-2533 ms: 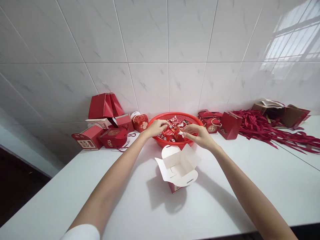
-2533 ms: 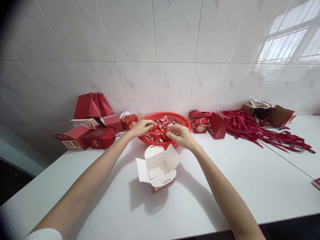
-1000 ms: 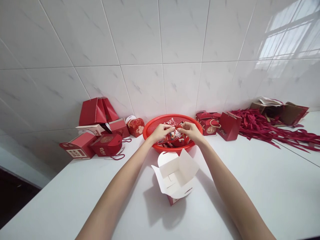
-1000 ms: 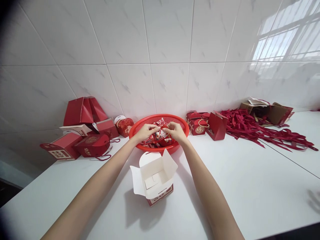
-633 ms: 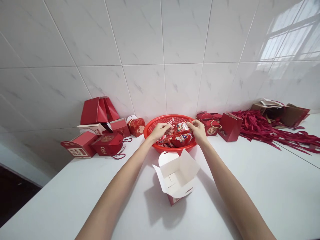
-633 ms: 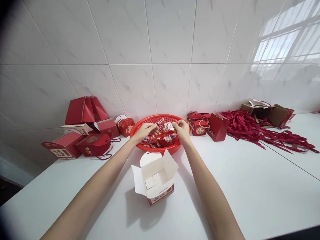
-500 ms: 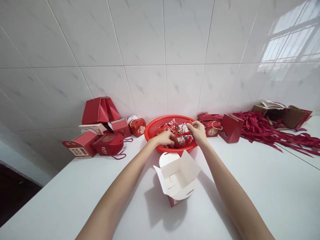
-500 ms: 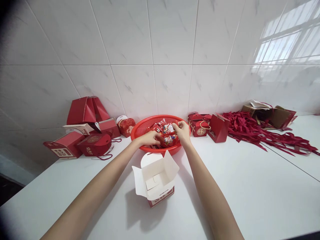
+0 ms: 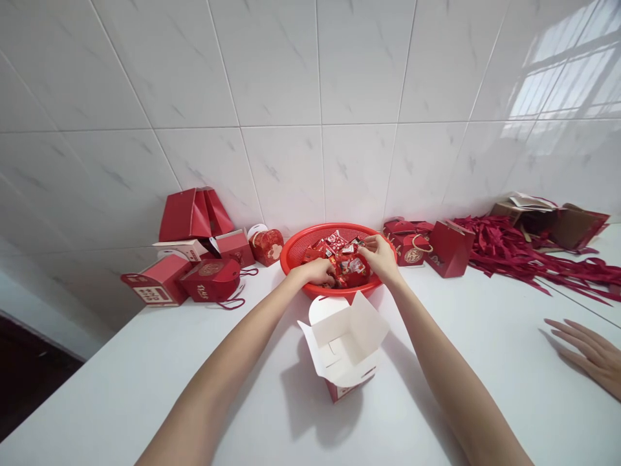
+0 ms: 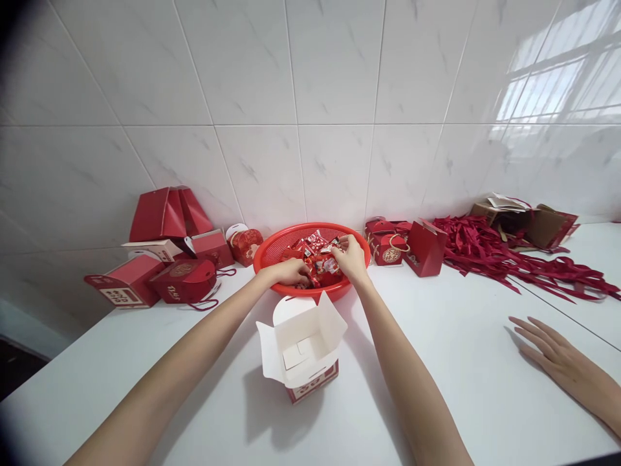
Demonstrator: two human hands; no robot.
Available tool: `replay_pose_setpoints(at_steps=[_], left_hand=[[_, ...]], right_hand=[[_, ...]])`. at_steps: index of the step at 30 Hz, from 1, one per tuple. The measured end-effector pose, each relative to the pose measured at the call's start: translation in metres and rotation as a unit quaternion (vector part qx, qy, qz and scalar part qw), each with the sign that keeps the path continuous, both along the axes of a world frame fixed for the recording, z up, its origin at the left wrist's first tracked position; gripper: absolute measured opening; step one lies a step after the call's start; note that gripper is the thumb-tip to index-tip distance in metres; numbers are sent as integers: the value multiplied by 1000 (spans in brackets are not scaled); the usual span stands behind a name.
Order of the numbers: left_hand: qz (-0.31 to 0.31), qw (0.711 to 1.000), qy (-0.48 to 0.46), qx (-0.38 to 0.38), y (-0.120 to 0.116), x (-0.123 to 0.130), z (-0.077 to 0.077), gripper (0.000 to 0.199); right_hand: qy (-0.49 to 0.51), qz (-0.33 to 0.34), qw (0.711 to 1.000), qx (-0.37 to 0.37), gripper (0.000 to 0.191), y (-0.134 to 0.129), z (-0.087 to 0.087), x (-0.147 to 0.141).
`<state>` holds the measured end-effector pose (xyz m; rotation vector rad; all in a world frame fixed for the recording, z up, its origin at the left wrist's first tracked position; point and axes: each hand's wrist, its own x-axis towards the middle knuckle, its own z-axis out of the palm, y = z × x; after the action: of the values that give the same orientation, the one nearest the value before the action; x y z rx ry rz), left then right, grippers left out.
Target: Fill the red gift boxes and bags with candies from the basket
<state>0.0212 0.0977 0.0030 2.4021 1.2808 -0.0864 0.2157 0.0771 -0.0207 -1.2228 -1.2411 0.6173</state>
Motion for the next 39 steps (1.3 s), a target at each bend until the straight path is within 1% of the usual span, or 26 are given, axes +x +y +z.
replay_pose_setpoints(at_steps=[2,3,4,6,8,11,14,17,18,20,22,24,26,28,31,33,36,37,39], left_hand=[[1,997,-79,-12,0,0,-1,20],[13,991,-133,-28,0,-1,-1,19],[29,979,-194,-53,-1,-1,-1,18],[62,945,-303,-109,-1,-1,-2,17],[82,916,-366,-138,-2,-1,-1,13],[102,890,-418,-153,-4,-1,2,8],[120,876,-436,-169,-7,0,6,9],[118,884,-427,-151,-9,0,7,10],[111,892,-417,-134,-9,0,7,10],[96,919,-374,-82,-8,-1,6,9],[84,953,-289,-45,-7,-2,5,8],[71,979,-181,-55,-7,-2,3,9],[59,989,-113,-79,-6,-2,0,12],[55,990,-102,-77,-5,-3,-1,17],[73,986,-141,-56,-4,-5,-3,21],[87,975,-204,-20,-1,-6,-3,22],[100,938,-330,33,3,-8,-3,22],[107,921,-372,32,4,-8,-3,24],[128,886,-446,4,5,-10,-4,27]], right_hand=[[-14,7,1000,7,22,-3,2,0],[-19,13,1000,11,20,-5,3,-1],[-25,21,999,15,17,-7,5,-1],[-35,40,998,20,11,-12,8,-2],[-47,76,996,20,11,-16,12,-4],[-63,156,986,21,20,-21,16,-5],[-80,209,974,31,30,-23,19,-5],[-88,227,969,45,31,-23,18,-4],[-84,222,970,48,31,-22,18,-4],[-59,193,978,46,30,-21,16,-3],[-16,162,986,34,31,-19,15,-3],[33,145,989,21,33,-18,14,-2],[64,139,988,11,34,-16,13,-2],[77,135,988,5,34,-15,13,-1],[94,134,987,-2,31,-13,12,0],[106,137,985,-8,28,-14,13,0],[122,148,981,-21,25,-16,17,1],[128,154,979,-27,25,-17,18,1],[142,166,975,-41,23,-19,22,2]])
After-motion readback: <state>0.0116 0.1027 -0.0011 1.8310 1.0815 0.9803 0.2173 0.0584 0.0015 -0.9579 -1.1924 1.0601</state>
